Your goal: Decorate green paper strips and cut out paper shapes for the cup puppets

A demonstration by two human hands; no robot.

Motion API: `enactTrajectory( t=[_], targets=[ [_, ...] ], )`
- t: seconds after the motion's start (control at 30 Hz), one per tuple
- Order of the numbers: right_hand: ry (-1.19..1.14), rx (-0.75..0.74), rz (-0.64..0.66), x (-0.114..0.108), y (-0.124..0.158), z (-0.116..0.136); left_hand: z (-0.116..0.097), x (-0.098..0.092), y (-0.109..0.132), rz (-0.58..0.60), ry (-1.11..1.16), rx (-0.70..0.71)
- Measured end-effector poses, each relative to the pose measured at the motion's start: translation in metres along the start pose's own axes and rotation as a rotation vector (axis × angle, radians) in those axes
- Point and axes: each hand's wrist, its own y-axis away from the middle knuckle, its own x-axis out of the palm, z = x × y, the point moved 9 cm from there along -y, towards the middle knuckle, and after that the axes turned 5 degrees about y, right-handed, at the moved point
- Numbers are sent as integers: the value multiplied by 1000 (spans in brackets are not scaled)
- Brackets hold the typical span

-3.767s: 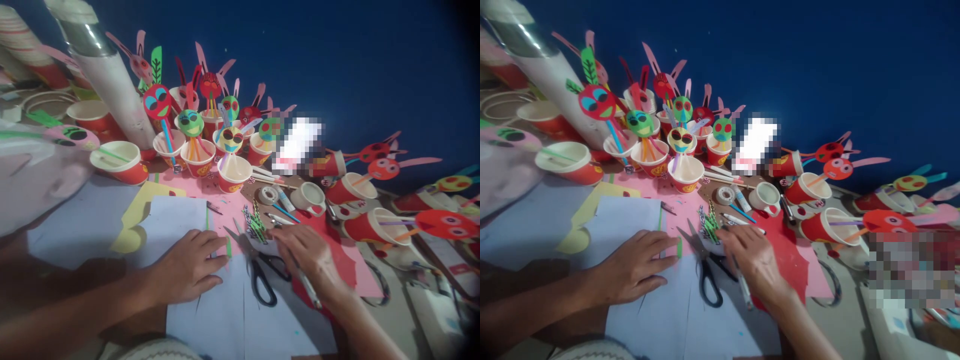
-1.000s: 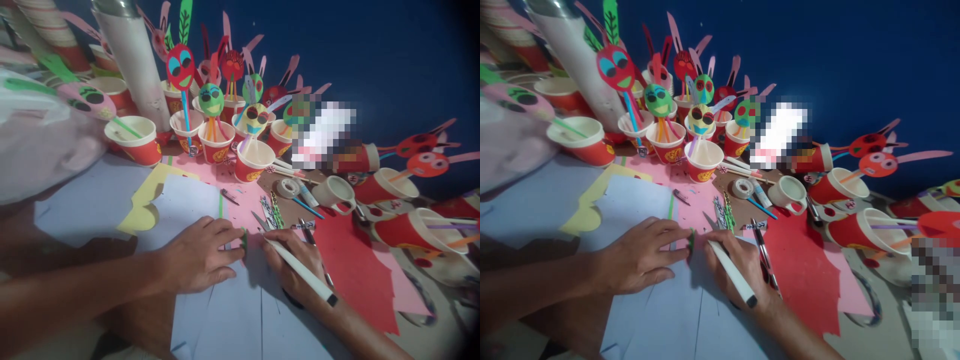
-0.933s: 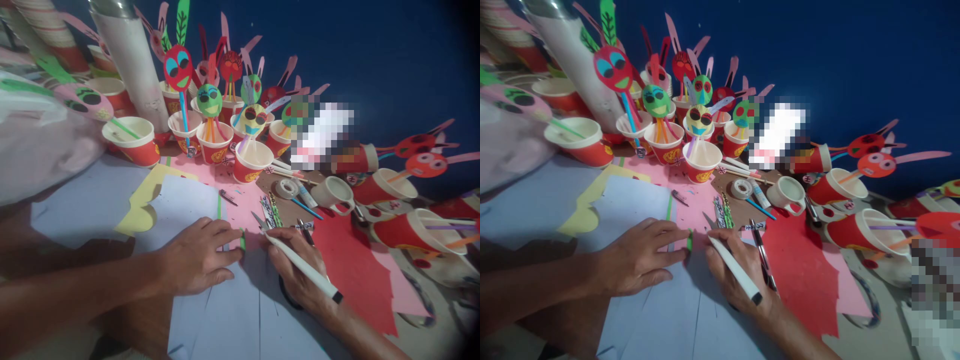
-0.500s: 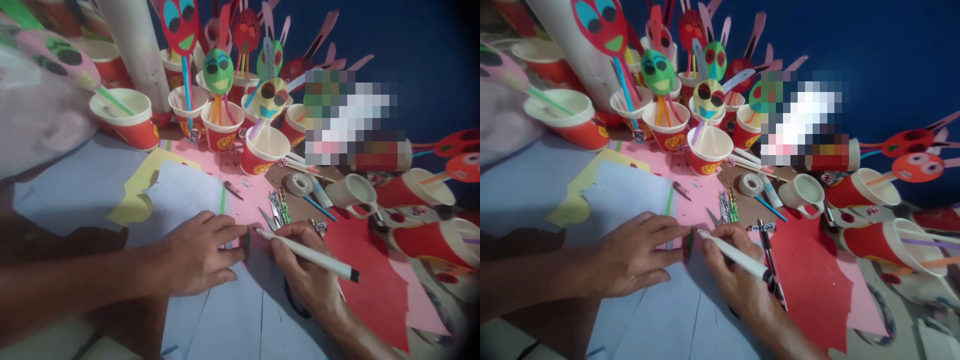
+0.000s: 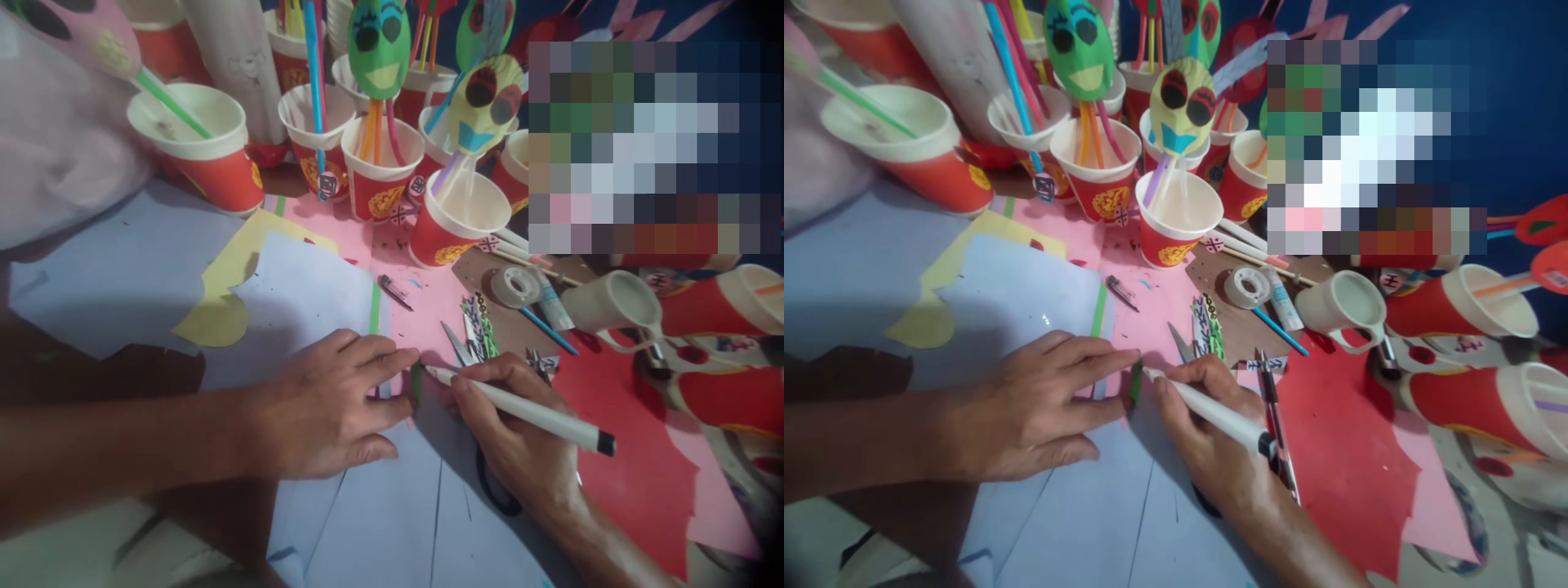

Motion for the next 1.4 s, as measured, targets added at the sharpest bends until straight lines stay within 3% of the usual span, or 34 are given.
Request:
enactTrajectory(
  t=[0.4,0.73,1.4],
  targets=[
    [58,-81,1,-1,-3,14,0,1,0,71,0,-31],
    [75,-200,19,2,-2,21,-1,0,-1,42,-2,-23],
    [-20,-180,138,6,6,18,-1,-1,-1,47,-10,-2]
  ],
)
